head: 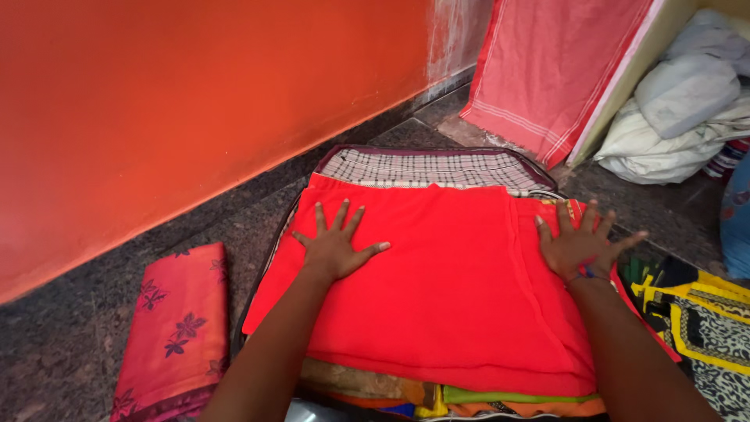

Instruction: The person packs a suitcase by placing folded garments into it one by one and smoothing them down.

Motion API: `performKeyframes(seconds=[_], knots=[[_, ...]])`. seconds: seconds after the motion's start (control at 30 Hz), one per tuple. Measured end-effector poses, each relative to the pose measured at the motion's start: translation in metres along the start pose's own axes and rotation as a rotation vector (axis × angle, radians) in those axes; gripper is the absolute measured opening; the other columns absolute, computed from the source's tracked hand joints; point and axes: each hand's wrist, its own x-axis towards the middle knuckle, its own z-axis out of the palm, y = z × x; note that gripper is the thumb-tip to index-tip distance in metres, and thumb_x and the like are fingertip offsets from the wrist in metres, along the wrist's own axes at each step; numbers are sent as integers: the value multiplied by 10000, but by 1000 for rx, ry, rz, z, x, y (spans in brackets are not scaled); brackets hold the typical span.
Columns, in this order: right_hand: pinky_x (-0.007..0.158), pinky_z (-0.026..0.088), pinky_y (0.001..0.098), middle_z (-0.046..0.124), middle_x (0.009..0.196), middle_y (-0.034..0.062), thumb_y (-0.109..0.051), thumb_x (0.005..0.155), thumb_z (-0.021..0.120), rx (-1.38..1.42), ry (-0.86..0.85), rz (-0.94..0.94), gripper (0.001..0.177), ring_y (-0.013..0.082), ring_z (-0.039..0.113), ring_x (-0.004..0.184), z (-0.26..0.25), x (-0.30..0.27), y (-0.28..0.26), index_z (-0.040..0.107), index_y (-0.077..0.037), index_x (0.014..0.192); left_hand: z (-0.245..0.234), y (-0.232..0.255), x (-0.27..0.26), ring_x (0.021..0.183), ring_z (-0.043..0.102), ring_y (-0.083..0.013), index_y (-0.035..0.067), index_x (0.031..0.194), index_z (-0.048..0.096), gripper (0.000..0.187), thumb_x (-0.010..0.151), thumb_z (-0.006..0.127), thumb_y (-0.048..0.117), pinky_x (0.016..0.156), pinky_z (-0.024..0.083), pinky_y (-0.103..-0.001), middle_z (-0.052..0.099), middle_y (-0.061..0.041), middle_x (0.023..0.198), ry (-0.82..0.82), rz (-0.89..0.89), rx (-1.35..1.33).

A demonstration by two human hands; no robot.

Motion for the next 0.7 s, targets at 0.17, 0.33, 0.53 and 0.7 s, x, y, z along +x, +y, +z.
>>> performKeyframes(seconds=[0.17,0.33,0.53,0.7], knots=[[1140,198,771,471,1569,211,-625,1079,375,-73,264,-137,636,399,407,1470,-22,-26,-52,624,-116,1368,5,0,-5,1562,-160,-402,384,1633,97,1101,731,359,957,1054,16,-899,-50,66,1729,9,-15,8],[1014,428,586,645,1280,145,-551,922,659,246,52,-37,576,322,589,1266,-31,-45,-88,664,-99,1279,5,-1,-7,1563,-147,-403,381,1633,116,1093,733,354,954,1059,19,-895,-32,58,1730,40,-1,1],[826,470,589,739,982,126,-511,841,786,423,231,-13,492,332,704,934,-5,-19,-84,734,-104,1112,8,-2,-7,1560,-144,-405,371,1633,111,1089,742,357,948,1057,22,-894,-25,59,1727,46,-8,9],[730,550,501,737,922,164,-442,822,806,682,315,-67,418,371,711,879,43,15,-105,715,-76,1001,9,-3,-9,1556,-141,-415,350,1633,108,1098,743,346,949,1043,43,-896,-34,49,1730,64,14,10]])
